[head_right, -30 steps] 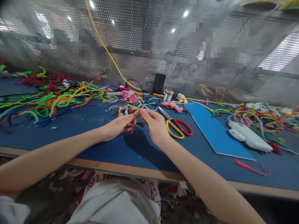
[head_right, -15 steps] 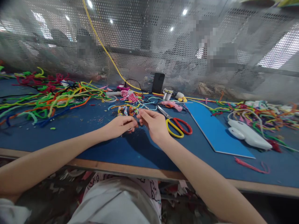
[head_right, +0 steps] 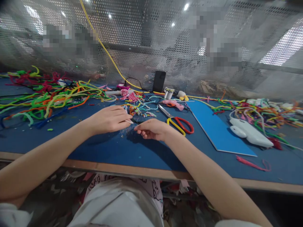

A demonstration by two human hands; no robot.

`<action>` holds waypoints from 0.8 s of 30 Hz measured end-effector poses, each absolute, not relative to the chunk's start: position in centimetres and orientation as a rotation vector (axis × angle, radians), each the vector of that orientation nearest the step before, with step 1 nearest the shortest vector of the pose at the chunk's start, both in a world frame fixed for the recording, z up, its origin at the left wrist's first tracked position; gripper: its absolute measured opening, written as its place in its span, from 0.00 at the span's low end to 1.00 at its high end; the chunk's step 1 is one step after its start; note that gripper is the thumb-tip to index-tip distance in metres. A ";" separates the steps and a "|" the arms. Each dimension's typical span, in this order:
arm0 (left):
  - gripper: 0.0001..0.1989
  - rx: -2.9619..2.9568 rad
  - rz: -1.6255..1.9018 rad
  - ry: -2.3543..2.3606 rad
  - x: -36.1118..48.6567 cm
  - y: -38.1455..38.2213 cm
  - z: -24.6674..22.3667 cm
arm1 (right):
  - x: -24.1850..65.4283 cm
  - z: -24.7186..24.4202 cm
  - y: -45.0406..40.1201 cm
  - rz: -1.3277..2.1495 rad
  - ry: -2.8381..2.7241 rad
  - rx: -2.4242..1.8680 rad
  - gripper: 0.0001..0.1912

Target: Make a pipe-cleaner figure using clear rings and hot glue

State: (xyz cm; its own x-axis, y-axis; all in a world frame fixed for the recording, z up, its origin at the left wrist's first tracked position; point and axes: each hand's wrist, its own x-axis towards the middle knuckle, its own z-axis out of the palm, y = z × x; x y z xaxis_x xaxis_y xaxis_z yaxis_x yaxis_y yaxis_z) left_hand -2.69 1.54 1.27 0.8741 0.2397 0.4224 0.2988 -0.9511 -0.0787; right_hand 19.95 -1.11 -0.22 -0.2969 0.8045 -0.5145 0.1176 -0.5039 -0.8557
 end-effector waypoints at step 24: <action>0.12 -3.355 -0.951 -0.699 -1.3 1.6 -1.7 | 20.6 0.4 -1.9 1.805 -1.591 -1.382 0.11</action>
